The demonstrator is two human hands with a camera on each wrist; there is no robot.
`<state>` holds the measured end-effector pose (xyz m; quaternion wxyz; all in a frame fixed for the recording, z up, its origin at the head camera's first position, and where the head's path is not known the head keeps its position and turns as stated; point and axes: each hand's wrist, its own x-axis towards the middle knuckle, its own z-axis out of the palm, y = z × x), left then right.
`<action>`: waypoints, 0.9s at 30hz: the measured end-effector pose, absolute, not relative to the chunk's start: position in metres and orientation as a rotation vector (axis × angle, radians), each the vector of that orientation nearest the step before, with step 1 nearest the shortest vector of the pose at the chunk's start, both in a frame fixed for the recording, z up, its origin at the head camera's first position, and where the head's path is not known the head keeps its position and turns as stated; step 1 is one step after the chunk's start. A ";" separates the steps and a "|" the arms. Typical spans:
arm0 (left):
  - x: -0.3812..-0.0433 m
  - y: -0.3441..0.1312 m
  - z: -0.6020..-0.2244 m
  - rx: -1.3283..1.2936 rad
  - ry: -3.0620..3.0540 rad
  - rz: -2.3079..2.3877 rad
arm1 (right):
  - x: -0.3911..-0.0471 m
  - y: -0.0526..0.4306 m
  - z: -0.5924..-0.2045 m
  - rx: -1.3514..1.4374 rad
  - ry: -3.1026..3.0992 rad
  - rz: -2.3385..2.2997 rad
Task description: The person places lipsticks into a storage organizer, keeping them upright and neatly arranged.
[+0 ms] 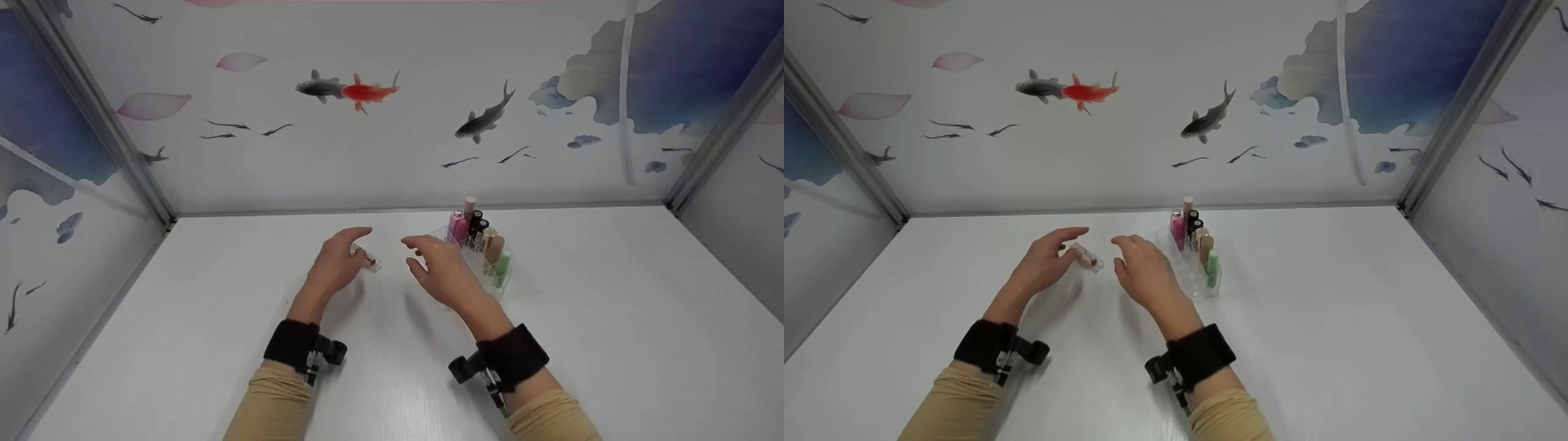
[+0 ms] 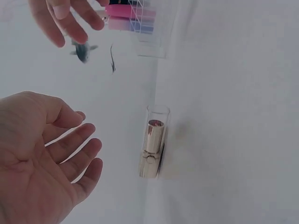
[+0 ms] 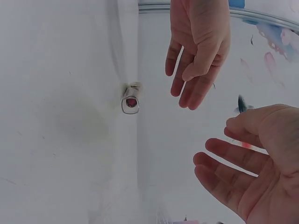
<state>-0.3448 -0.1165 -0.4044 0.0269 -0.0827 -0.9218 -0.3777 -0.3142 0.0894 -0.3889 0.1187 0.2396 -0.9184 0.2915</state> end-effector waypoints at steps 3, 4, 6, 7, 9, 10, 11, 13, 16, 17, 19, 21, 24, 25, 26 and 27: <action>-0.348 -0.124 -0.406 -0.237 -2.888 -1.133 | -0.313 0.082 -0.391 0.706 -2.756 0.863; -0.349 -0.125 -0.407 -0.238 -2.905 -1.117 | -0.313 0.079 -0.392 0.714 -2.779 0.870; -0.351 -0.128 -0.410 -0.244 -2.946 -1.076 | -0.313 0.073 -0.393 0.740 -2.816 0.886; -0.352 -0.129 -0.411 -0.246 -2.969 -1.055 | -0.313 0.070 -0.394 0.755 -2.835 0.892; -0.353 -0.130 -0.414 -0.245 -3.014 -1.018 | -0.313 0.064 -0.396 0.786 -2.867 0.896; -0.354 -0.131 -0.415 -0.241 -3.036 -1.010 | -0.313 0.061 -0.397 0.795 -2.885 0.889; -0.354 -0.131 -0.416 -0.238 -3.057 -1.006 | -0.314 0.058 -0.398 0.802 -2.903 0.881; -0.355 -0.131 -0.418 -0.228 -3.094 -1.008 | -0.315 0.054 -0.402 0.803 -2.926 0.870; -0.355 -0.131 -0.420 -0.209 -3.132 -1.026 | -0.317 0.050 -0.406 0.784 -2.971 0.838; -0.354 -0.131 -0.420 -0.201 -3.142 -1.027 | -0.317 0.050 -0.408 0.785 -2.982 0.839; -0.354 -0.132 -0.421 -0.175 -3.162 -1.019 | -0.319 0.049 -0.412 0.802 -3.020 0.837; -0.353 -0.134 -0.423 -0.161 -3.177 -0.999 | -0.320 0.048 -0.415 0.829 -3.072 0.838; -0.352 -0.135 -0.424 -0.165 -3.180 -0.984 | -0.321 0.048 -0.418 0.886 -3.118 0.850; -0.352 -0.135 -0.424 -0.177 -3.173 -0.985 | -0.321 0.048 -0.419 0.896 -3.125 0.851; -0.352 -0.135 -0.424 -0.189 -3.164 -0.987 | -0.321 0.048 -0.419 0.901 -3.123 0.855; -0.352 -0.134 -0.424 -0.200 -3.152 -0.991 | -0.321 0.048 -0.419 0.906 -3.117 0.854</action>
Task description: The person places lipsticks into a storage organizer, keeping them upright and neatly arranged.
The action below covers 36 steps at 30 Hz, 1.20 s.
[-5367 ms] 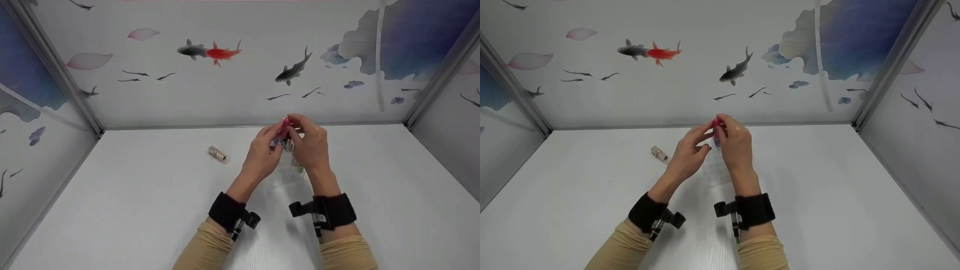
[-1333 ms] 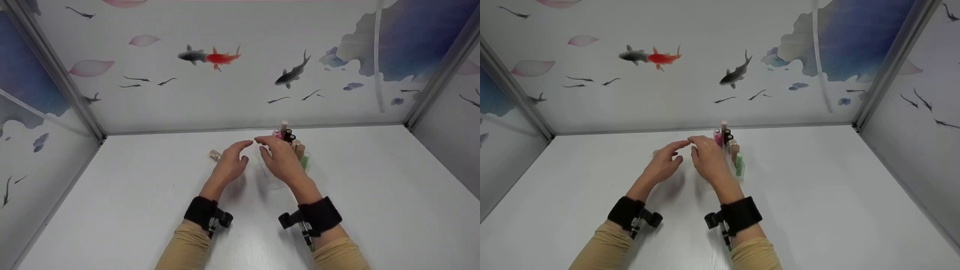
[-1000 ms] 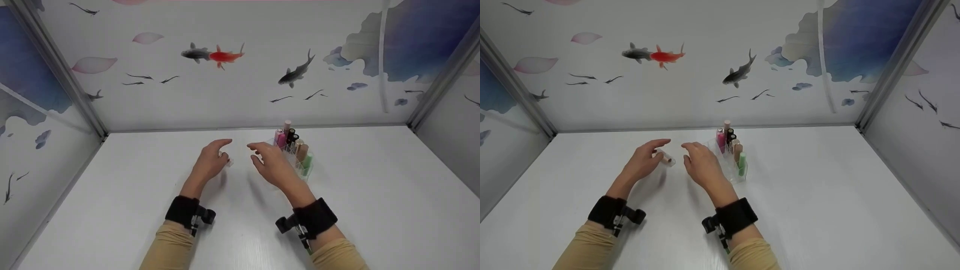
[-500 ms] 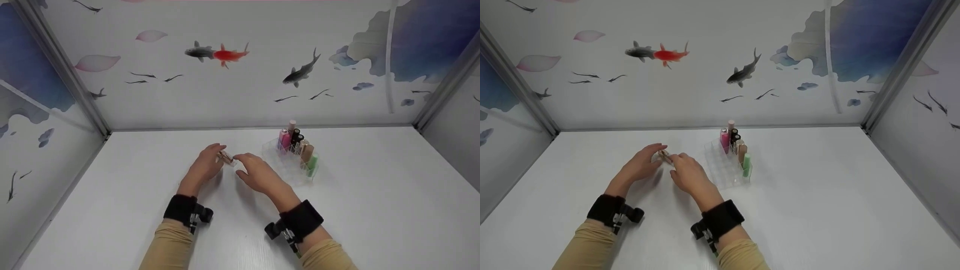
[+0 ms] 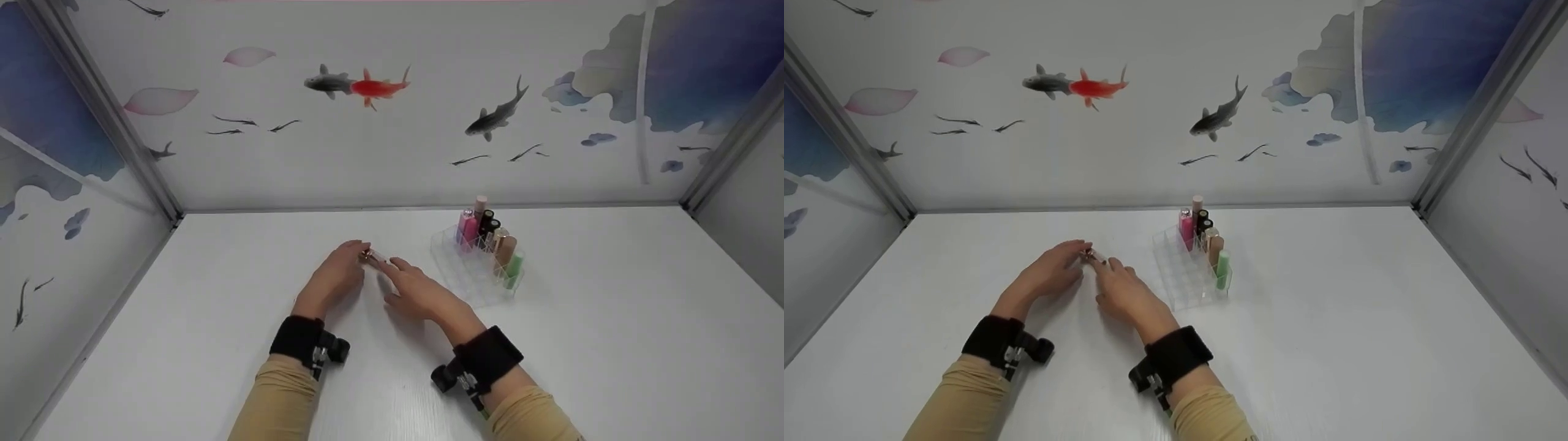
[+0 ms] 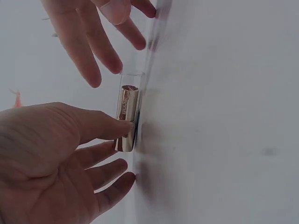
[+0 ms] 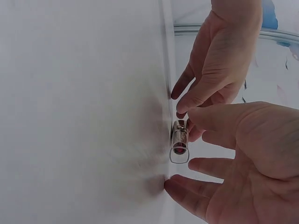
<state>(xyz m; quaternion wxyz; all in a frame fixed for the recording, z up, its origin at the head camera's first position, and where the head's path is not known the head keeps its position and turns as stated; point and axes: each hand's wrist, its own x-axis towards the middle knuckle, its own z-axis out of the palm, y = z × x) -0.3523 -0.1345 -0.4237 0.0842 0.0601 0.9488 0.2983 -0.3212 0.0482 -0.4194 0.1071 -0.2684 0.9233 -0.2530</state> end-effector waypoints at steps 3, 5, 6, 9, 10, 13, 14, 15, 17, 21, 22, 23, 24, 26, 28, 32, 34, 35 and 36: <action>-0.353 -0.133 -0.424 0.219 2.867 0.896 | -0.321 0.048 -0.420 -0.814 2.755 -0.746; -0.354 -0.132 -0.424 0.255 2.886 0.901 | -0.322 0.048 -0.422 -0.841 2.787 -0.744; -0.354 -0.131 -0.423 0.272 2.884 0.904 | -0.322 0.047 -0.422 -0.849 2.801 -0.744; -0.354 -0.128 -0.420 0.321 2.850 0.920 | -0.323 0.045 -0.424 -0.868 2.852 -0.790; -0.353 -0.126 -0.419 0.331 2.828 0.925 | -0.323 0.044 -0.424 -0.859 2.870 -0.805; -0.352 -0.124 -0.415 0.351 2.779 0.903 | -0.322 0.044 -0.424 -0.798 2.912 -0.842; -0.351 -0.123 -0.415 0.354 2.770 0.895 | -0.322 0.044 -0.424 -0.766 2.917 -0.840; -0.351 -0.123 -0.414 0.359 2.761 0.888 | -0.322 0.044 -0.423 -0.734 2.917 -0.834; -0.350 -0.123 -0.413 0.378 2.753 0.866 | -0.322 0.045 -0.423 -0.689 2.920 -0.817; -0.348 -0.125 -0.409 0.402 2.736 0.904 | -0.324 0.046 -0.419 -0.628 2.897 -0.820; -0.348 -0.125 -0.407 0.410 2.723 0.941 | -0.324 0.047 -0.417 -0.619 2.890 -0.828; -0.348 -0.125 -0.405 0.413 2.703 0.990 | -0.324 0.048 -0.415 -0.616 2.884 -0.843; -0.347 -0.125 -0.403 0.421 2.687 1.042 | -0.324 0.050 -0.412 -0.613 2.874 -0.866; -0.347 -0.124 -0.399 0.434 2.649 1.163 | -0.324 0.053 -0.406 -0.609 2.863 -0.917; -0.346 -0.121 -0.395 0.438 2.613 1.287 | -0.323 0.056 -0.399 -0.614 2.864 -0.975; -0.341 -0.112 -0.385 0.441 2.607 1.465 | -0.321 0.063 -0.385 -0.606 2.892 -1.091; -0.338 -0.107 -0.381 0.447 2.622 1.523 | -0.319 0.065 -0.379 -0.579 2.916 -1.136; -0.337 -0.105 -0.379 0.442 2.636 1.541 | -0.318 0.066 -0.377 -0.558 2.923 -1.155; -0.335 -0.102 -0.377 0.444 2.653 1.555 | -0.317 0.067 -0.374 -0.537 2.929 -1.172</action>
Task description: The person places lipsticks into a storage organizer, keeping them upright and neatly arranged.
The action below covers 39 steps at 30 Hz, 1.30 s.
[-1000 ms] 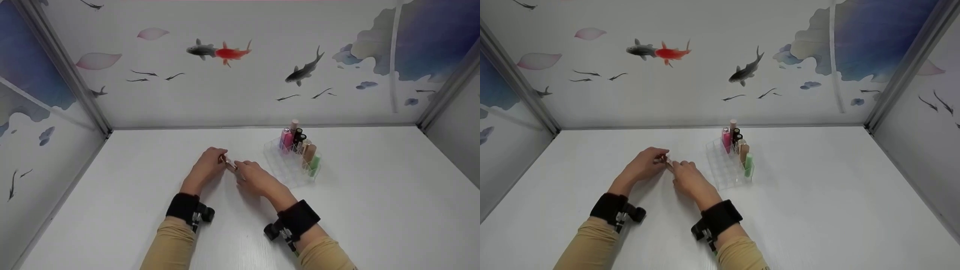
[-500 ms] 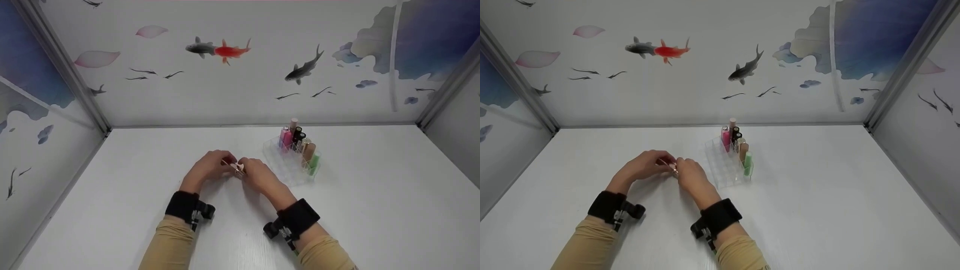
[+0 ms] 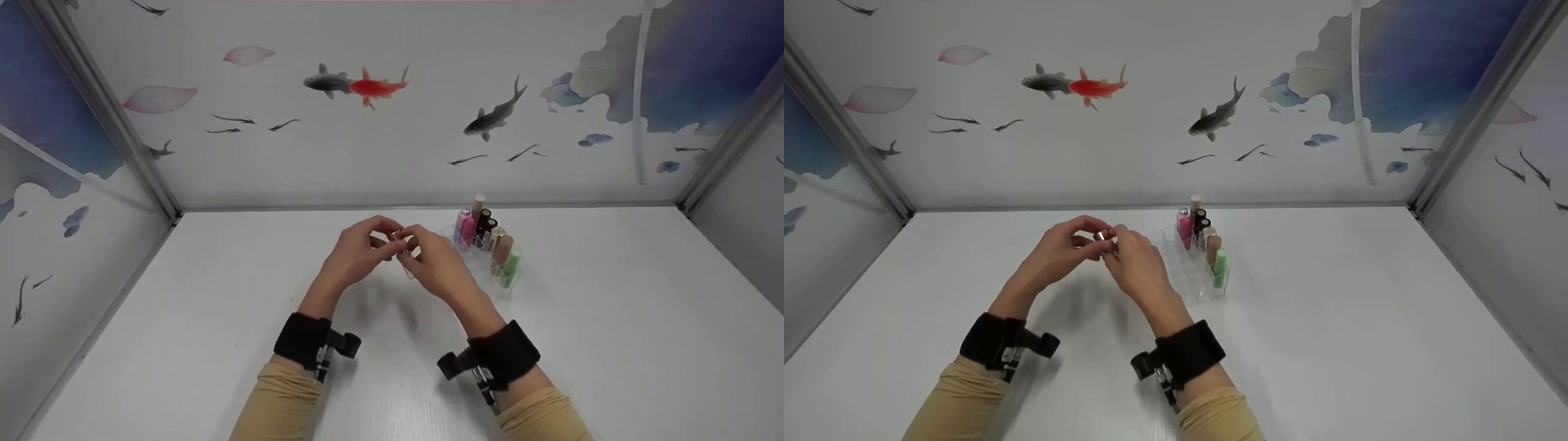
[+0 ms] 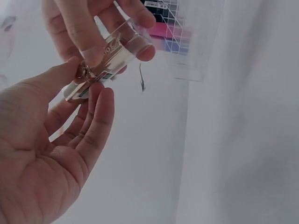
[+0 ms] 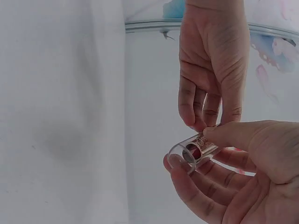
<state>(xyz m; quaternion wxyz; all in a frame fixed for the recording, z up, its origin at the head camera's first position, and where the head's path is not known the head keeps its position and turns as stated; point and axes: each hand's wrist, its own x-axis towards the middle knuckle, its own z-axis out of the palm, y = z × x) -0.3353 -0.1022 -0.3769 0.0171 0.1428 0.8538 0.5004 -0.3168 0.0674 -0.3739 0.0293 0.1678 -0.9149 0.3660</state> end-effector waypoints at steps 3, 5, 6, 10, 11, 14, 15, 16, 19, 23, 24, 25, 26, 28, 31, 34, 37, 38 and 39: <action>-0.332 -0.095 -0.373 0.445 2.709 1.604 | -0.313 0.072 -0.368 0.459 -2.794 1.132; -0.330 -0.090 -0.371 0.457 2.737 1.652 | -0.312 0.075 -0.364 0.441 -2.772 1.130; -0.329 -0.088 -0.370 0.465 2.745 1.681 | -0.311 0.077 -0.362 0.443 -2.754 1.132; -0.326 -0.079 -0.367 0.490 2.746 1.826 | -0.309 0.086 -0.354 0.482 -2.704 1.148; -0.326 -0.076 -0.367 0.497 2.734 1.870 | -0.308 0.089 -0.352 0.498 -2.693 1.165; -0.324 -0.069 -0.366 0.502 2.705 1.972 | -0.306 0.097 -0.346 0.536 -2.673 1.175; -0.324 -0.066 -0.365 0.509 2.699 1.998 | -0.306 0.100 -0.345 0.545 -2.666 1.173; -0.323 -0.063 -0.365 0.515 2.696 2.019 | -0.305 0.103 -0.343 0.556 -2.651 1.165; -0.320 -0.054 -0.364 0.561 2.711 2.061 | -0.303 0.112 -0.340 0.579 -2.591 1.116; -0.319 -0.041 -0.363 0.627 2.725 2.096 | -0.303 0.122 -0.338 0.587 -2.480 1.137; -0.319 -0.038 -0.362 0.635 2.719 2.105 | -0.304 0.124 -0.337 0.582 -2.458 1.156; -0.319 -0.035 -0.362 0.642 2.716 2.110 | -0.304 0.126 -0.337 0.579 -2.439 1.182; -0.319 -0.032 -0.362 0.648 2.714 2.115 | -0.304 0.128 -0.336 0.563 -2.427 1.202; -0.319 -0.026 -0.362 0.659 2.714 2.121 | -0.304 0.131 -0.334 0.530 -2.413 1.223; -0.319 -0.018 -0.361 0.670 2.700 2.143 | -0.304 0.135 -0.332 0.473 -2.399 1.232; -0.318 -0.009 -0.360 0.669 2.679 2.179 | -0.304 0.141 -0.330 0.419 -2.380 1.235; -0.319 -0.001 -0.359 0.629 2.664 2.207 | -0.304 0.145 -0.328 0.373 -2.364 1.213; -0.320 0.002 -0.359 0.611 2.663 2.210 | -0.305 0.145 -0.327 0.362 -2.361 1.199; -0.321 0.005 -0.360 0.592 2.663 2.212 | -0.305 0.146 -0.328 0.353 -2.358 1.180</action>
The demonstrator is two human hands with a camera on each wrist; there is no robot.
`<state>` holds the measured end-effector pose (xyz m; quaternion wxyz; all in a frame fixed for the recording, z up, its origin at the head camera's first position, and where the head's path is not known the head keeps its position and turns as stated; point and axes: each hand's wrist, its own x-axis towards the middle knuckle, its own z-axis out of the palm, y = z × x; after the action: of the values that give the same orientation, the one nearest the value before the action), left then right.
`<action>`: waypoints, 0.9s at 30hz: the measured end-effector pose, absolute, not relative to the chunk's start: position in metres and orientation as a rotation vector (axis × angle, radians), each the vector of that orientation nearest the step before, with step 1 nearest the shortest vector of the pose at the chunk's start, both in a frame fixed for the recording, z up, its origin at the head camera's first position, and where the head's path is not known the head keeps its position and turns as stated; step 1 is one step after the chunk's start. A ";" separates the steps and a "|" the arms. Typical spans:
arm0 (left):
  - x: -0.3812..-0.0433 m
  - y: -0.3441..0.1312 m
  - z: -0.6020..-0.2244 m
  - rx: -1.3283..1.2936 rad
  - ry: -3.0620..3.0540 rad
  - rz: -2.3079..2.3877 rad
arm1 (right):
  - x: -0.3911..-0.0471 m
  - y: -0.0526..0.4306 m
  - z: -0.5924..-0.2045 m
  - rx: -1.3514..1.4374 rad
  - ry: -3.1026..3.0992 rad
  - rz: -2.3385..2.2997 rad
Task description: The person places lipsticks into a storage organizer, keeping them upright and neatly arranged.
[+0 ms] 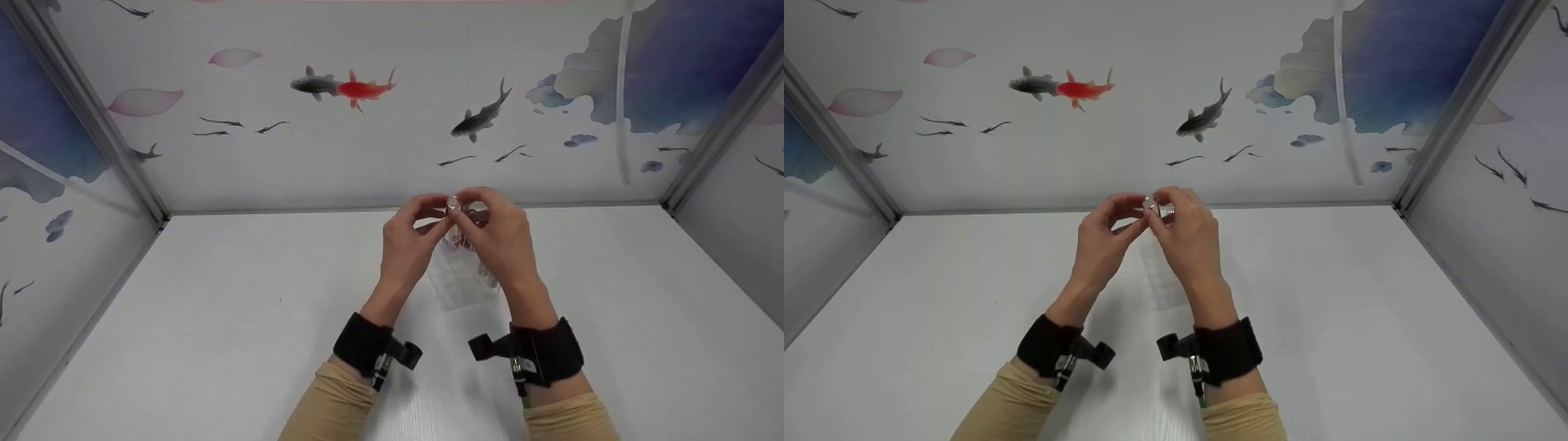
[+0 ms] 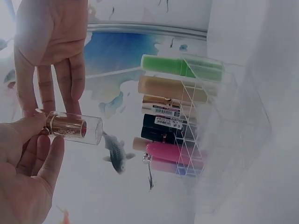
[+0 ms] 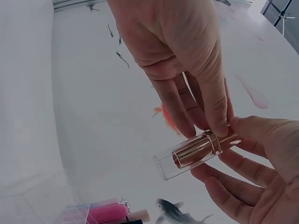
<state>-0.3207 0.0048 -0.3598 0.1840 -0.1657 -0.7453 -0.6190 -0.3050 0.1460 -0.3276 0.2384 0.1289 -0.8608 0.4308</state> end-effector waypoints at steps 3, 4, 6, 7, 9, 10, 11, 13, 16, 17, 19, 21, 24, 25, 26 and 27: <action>-0.324 0.012 -0.364 -0.436 -2.108 -1.757 | -0.308 0.147 -0.330 0.352 -2.350 1.130; -0.325 0.014 -0.365 -0.431 -2.113 -1.753 | -0.309 0.148 -0.332 0.356 -2.351 1.114; -0.327 0.017 -0.369 -0.426 -2.135 -1.721 | -0.311 0.149 -0.335 0.362 -2.358 1.085; -0.328 0.018 -0.372 -0.424 -2.152 -1.688 | -0.312 0.150 -0.337 0.365 -2.365 1.073; -0.329 0.019 -0.376 -0.418 -2.192 -1.602 | -0.314 0.151 -0.341 0.372 -2.386 1.052; -0.329 0.019 -0.378 -0.416 -2.212 -1.552 | -0.314 0.152 -0.343 0.376 -2.394 1.045; -0.330 0.019 -0.379 -0.417 -2.232 -1.500 | -0.315 0.152 -0.344 0.378 -2.402 1.037; -0.330 0.019 -0.382 -0.430 -2.259 -1.401 | -0.316 0.152 -0.346 0.381 -2.414 1.013; -0.331 0.019 -0.384 -0.465 -2.279 -1.272 | -0.316 0.152 -0.347 0.379 -2.435 0.967; -0.331 0.020 -0.385 -0.477 -2.281 -1.235 | -0.316 0.153 -0.347 0.379 -2.445 0.949; -0.331 0.020 -0.386 -0.489 -2.287 -1.165 | -0.317 0.153 -0.348 0.390 -2.464 0.912; -0.332 0.021 -0.387 -0.494 -2.292 -1.111 | -0.318 0.154 -0.349 0.417 -2.473 0.873; -0.332 0.023 -0.388 -0.495 -2.310 -1.053 | -0.319 0.157 -0.352 0.452 -2.468 0.828; -0.332 0.024 -0.389 -0.493 -2.319 -1.036 | -0.319 0.158 -0.353 0.461 -2.462 0.820; -0.332 0.025 -0.389 -0.490 -2.326 -1.025 | -0.319 0.158 -0.354 0.467 -2.456 0.815; -0.333 0.026 -0.390 -0.488 -2.333 -1.017 | -0.319 0.159 -0.355 0.468 -2.456 0.812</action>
<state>-0.3326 0.0261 -0.3897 0.2715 -0.1811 -0.8664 -0.3778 -0.3194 0.1591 -0.3548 0.2538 0.1723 -0.9036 0.2989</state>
